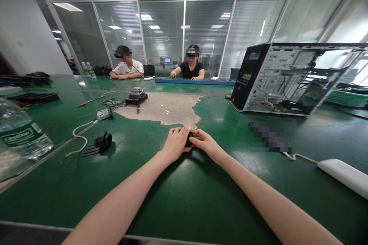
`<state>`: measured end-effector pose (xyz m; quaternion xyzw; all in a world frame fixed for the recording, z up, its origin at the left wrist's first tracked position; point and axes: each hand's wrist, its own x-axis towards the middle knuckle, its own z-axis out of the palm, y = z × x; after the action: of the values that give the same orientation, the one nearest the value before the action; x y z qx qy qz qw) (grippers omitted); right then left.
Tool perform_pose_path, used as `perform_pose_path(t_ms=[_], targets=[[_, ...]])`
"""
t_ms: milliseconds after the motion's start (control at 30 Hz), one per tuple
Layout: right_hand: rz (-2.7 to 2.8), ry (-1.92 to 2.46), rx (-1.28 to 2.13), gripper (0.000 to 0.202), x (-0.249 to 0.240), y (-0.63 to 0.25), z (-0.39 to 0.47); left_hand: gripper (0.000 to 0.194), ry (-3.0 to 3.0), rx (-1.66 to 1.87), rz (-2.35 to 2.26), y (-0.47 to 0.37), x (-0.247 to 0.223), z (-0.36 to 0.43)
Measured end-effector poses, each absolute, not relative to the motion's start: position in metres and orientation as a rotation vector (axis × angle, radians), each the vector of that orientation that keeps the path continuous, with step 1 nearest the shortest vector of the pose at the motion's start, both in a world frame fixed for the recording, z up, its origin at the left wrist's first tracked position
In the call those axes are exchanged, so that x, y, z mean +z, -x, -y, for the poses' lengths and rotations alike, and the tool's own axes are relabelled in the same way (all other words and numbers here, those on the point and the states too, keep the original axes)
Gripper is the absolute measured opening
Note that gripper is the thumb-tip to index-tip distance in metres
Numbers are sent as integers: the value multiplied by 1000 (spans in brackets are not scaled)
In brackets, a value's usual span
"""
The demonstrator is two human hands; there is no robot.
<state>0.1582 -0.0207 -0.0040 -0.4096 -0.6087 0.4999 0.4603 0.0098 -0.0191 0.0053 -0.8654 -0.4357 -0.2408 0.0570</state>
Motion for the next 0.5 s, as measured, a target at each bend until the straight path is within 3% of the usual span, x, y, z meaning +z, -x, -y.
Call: perform_pose_path(t_ms=[500], targets=[[1495,1052,1148,30,-7,-158,20,63,2652,-787,1272,-9,3,17]])
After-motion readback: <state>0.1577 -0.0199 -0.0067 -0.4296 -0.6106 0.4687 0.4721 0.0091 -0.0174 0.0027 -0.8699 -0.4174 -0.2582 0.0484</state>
